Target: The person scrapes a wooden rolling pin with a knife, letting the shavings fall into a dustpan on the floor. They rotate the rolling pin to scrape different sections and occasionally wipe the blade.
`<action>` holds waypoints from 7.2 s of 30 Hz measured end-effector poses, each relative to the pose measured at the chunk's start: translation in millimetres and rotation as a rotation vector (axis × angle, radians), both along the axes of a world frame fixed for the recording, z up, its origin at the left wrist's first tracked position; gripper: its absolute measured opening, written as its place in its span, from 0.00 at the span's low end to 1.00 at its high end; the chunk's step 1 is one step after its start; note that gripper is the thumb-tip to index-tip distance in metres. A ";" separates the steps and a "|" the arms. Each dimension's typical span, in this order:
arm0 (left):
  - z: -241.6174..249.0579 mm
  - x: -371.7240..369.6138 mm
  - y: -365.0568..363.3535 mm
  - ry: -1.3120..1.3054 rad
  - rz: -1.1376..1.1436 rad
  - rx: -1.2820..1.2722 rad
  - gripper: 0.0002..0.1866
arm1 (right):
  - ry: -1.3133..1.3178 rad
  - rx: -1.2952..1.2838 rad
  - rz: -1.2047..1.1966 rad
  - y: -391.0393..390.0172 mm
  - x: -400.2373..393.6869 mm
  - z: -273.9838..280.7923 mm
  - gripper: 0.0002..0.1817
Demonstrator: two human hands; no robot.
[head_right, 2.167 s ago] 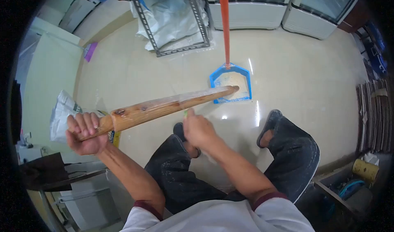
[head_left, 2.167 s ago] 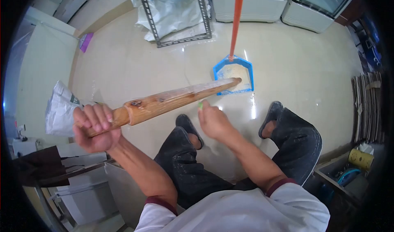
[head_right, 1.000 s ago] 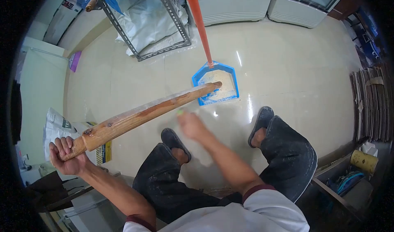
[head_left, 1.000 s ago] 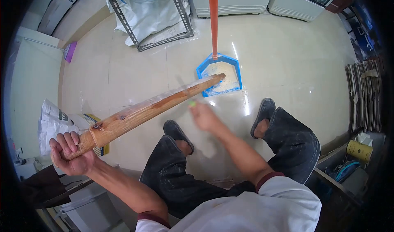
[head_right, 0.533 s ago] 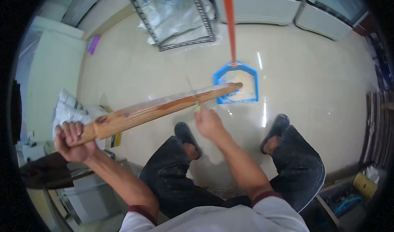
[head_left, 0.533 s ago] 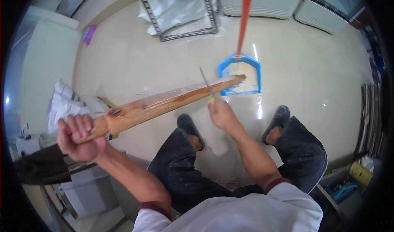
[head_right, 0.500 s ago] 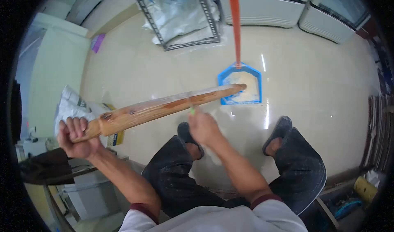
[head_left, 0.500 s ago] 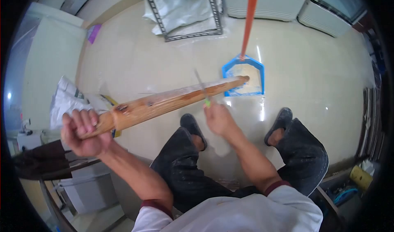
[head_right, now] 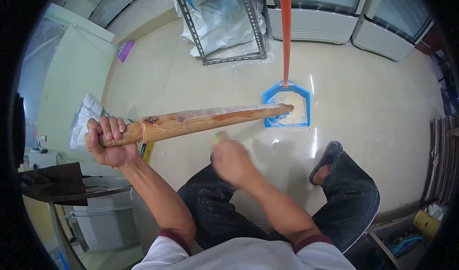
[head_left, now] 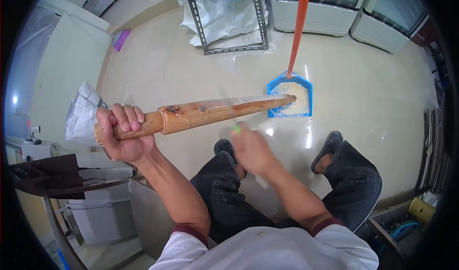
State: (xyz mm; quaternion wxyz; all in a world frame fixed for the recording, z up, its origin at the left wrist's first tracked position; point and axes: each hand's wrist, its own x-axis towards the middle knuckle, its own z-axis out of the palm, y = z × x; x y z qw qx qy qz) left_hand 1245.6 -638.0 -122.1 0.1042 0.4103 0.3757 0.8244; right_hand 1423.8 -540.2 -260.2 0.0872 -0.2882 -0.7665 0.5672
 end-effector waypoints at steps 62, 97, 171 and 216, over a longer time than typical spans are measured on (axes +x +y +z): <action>7.6 12.1 2.2 -0.162 0.233 -0.008 0.11 | -0.157 0.357 0.022 21.8 18.9 -16.6 0.13; 10.2 20.2 16.5 -0.287 0.583 -0.049 0.14 | 0.047 0.234 0.179 -13.7 -13.8 55.6 0.11; -17.7 -23.1 -9.3 -0.223 0.452 -0.112 0.12 | -0.399 0.200 -0.120 127.2 42.8 -227.4 0.15; -16.5 7.8 21.8 -0.285 0.400 -0.076 0.14 | -0.195 0.323 0.133 44.4 1.4 -10.1 0.17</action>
